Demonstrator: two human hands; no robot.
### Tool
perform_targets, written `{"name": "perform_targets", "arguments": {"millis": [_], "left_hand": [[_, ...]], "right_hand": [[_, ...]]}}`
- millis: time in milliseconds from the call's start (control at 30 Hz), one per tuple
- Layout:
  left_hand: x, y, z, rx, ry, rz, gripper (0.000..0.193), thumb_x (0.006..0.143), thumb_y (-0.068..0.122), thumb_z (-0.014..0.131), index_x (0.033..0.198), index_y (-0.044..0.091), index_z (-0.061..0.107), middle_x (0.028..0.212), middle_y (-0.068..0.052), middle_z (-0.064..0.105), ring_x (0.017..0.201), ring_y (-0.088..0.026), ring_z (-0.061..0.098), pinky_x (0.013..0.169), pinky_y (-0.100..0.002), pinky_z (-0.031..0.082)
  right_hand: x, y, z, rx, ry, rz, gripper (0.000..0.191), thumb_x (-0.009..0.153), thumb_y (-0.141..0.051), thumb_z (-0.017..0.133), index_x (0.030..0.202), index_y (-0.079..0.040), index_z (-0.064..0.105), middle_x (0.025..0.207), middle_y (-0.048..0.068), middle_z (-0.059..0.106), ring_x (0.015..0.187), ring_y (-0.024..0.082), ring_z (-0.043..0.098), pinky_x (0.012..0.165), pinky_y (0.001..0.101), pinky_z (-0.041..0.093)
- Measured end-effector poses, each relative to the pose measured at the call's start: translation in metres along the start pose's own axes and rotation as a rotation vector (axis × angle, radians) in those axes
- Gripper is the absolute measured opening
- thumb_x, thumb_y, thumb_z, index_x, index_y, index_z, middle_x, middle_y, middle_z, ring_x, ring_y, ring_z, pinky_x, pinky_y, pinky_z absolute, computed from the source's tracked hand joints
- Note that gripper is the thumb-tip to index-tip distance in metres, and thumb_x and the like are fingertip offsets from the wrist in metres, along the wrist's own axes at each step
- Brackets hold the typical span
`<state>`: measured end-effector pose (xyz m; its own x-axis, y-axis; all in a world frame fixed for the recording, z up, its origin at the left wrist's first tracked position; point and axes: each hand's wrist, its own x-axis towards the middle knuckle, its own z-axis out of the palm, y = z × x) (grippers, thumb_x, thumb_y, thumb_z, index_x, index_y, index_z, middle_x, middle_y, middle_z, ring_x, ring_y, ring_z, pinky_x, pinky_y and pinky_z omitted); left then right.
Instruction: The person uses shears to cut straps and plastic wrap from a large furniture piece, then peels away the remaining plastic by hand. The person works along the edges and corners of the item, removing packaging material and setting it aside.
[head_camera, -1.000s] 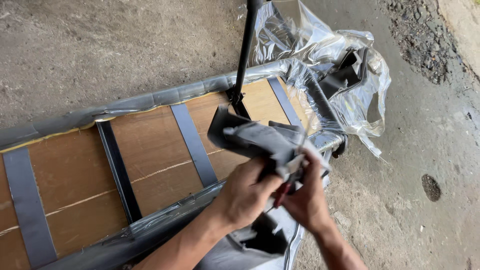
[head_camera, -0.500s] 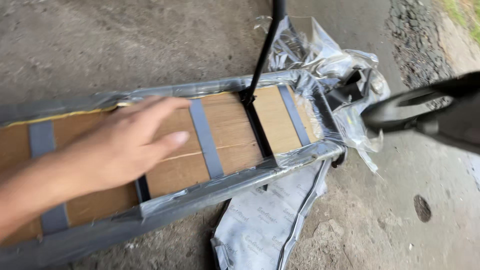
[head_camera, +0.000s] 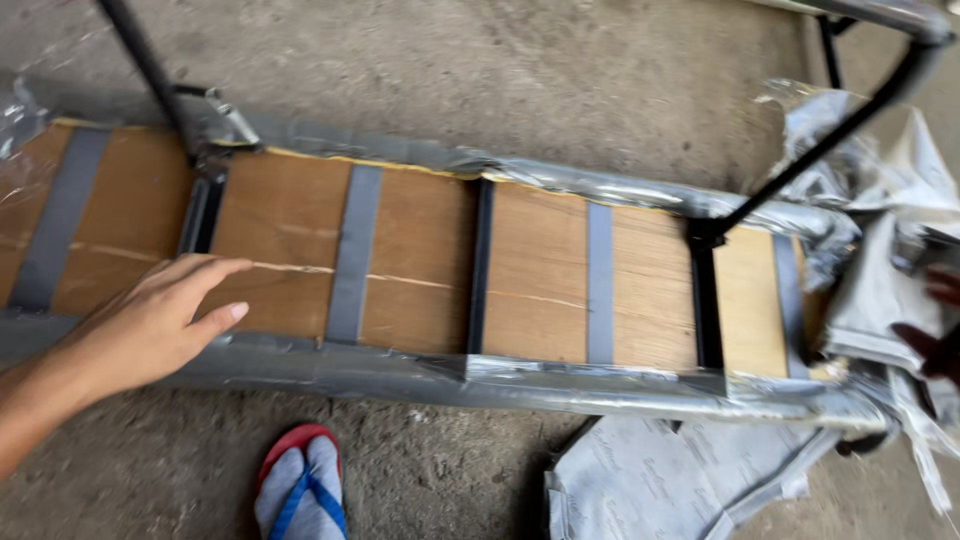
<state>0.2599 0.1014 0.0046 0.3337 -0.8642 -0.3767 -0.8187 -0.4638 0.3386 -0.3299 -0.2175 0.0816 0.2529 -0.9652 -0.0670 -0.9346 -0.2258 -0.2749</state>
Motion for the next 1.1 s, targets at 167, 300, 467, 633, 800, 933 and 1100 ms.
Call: {"name": "perform_targets", "arguments": {"millis": [167, 300, 467, 633, 800, 933, 1100], "left_hand": [[0.012, -0.027, 0.031, -0.076, 0.063, 0.099, 0.047, 0.095, 0.034, 0.06, 0.134, 0.008, 0.06, 0.135, -0.013, 0.062, 0.128, -0.032, 0.056, 0.104, -0.045, 0.046], [0.028, -0.001, 0.077, -0.021, -0.075, 0.207, 0.028, 0.098, 0.032, 0.059, 0.112, 0.012, 0.071, 0.113, -0.007, 0.069, 0.112, -0.025, 0.063, 0.1, -0.041, 0.049], [0.039, 0.04, 0.127, 0.009, -0.051, 0.479, 0.019, 0.093, 0.027, 0.066, 0.098, 0.011, 0.073, 0.102, -0.007, 0.068, 0.1, -0.024, 0.063, 0.092, -0.043, 0.049], [0.04, 0.058, 0.149, 0.03, 0.032, 0.579, 0.016, 0.089, 0.022, 0.069, 0.093, 0.007, 0.07, 0.102, -0.009, 0.066, 0.104, -0.027, 0.063, 0.086, -0.044, 0.049], [0.053, 0.055, 0.149, 0.081, -0.067, 0.497, 0.019, 0.09, 0.021, 0.069, 0.099, 0.005, 0.068, 0.1, -0.012, 0.066, 0.098, -0.029, 0.062, 0.085, -0.046, 0.048], [0.059, 0.051, 0.154, 0.106, -0.091, 0.492, 0.025, 0.085, 0.023, 0.072, 0.1, 0.004, 0.068, 0.1, -0.014, 0.067, 0.1, -0.032, 0.062, 0.085, -0.047, 0.049], [0.057, 0.048, 0.167, 0.228, -0.039, 0.546, 0.015, 0.088, 0.011, 0.068, 0.1, 0.002, 0.067, 0.101, -0.015, 0.066, 0.099, -0.03, 0.063, 0.083, -0.044, 0.052]], "right_hand": [[0.017, -0.058, 0.05, -0.261, -0.352, -0.064, 0.061, 0.085, -0.027, 0.089, 0.124, -0.006, 0.048, 0.108, 0.009, 0.08, 0.088, 0.025, 0.08, 0.082, 0.0374, 0.062], [0.039, -0.081, 0.131, -0.048, -0.732, -0.075, 0.053, 0.084, -0.025, 0.084, 0.115, -0.004, 0.046, 0.114, 0.004, 0.078, 0.077, 0.03, 0.082, 0.071, 0.0387, 0.065], [0.036, -0.092, 0.218, -0.061, -0.733, -0.233, 0.054, 0.081, -0.018, 0.083, 0.117, -0.001, 0.047, 0.103, 0.015, 0.079, 0.09, 0.024, 0.077, 0.079, 0.0384, 0.062], [0.044, -0.106, 0.247, 0.1, -0.59, 0.037, 0.064, 0.088, -0.024, 0.08, 0.126, 0.008, 0.041, 0.098, 0.026, 0.076, 0.09, 0.028, 0.078, 0.084, 0.0371, 0.063], [0.053, -0.124, 0.244, -0.034, -0.565, 0.048, 0.072, 0.082, -0.019, 0.086, 0.133, 0.011, 0.045, 0.102, 0.024, 0.072, 0.089, 0.029, 0.075, 0.083, 0.0393, 0.062], [0.044, -0.149, 0.23, -0.077, -0.571, -0.031, 0.068, 0.088, -0.014, 0.078, 0.141, 0.011, 0.042, 0.102, 0.026, 0.073, 0.088, 0.03, 0.074, 0.077, 0.0396, 0.063], [0.007, -0.189, 0.214, -0.361, -0.509, -0.29, 0.053, 0.103, -0.017, 0.065, 0.149, -0.002, 0.043, 0.102, 0.022, 0.075, 0.075, 0.029, 0.074, 0.053, 0.0406, 0.057]]}}
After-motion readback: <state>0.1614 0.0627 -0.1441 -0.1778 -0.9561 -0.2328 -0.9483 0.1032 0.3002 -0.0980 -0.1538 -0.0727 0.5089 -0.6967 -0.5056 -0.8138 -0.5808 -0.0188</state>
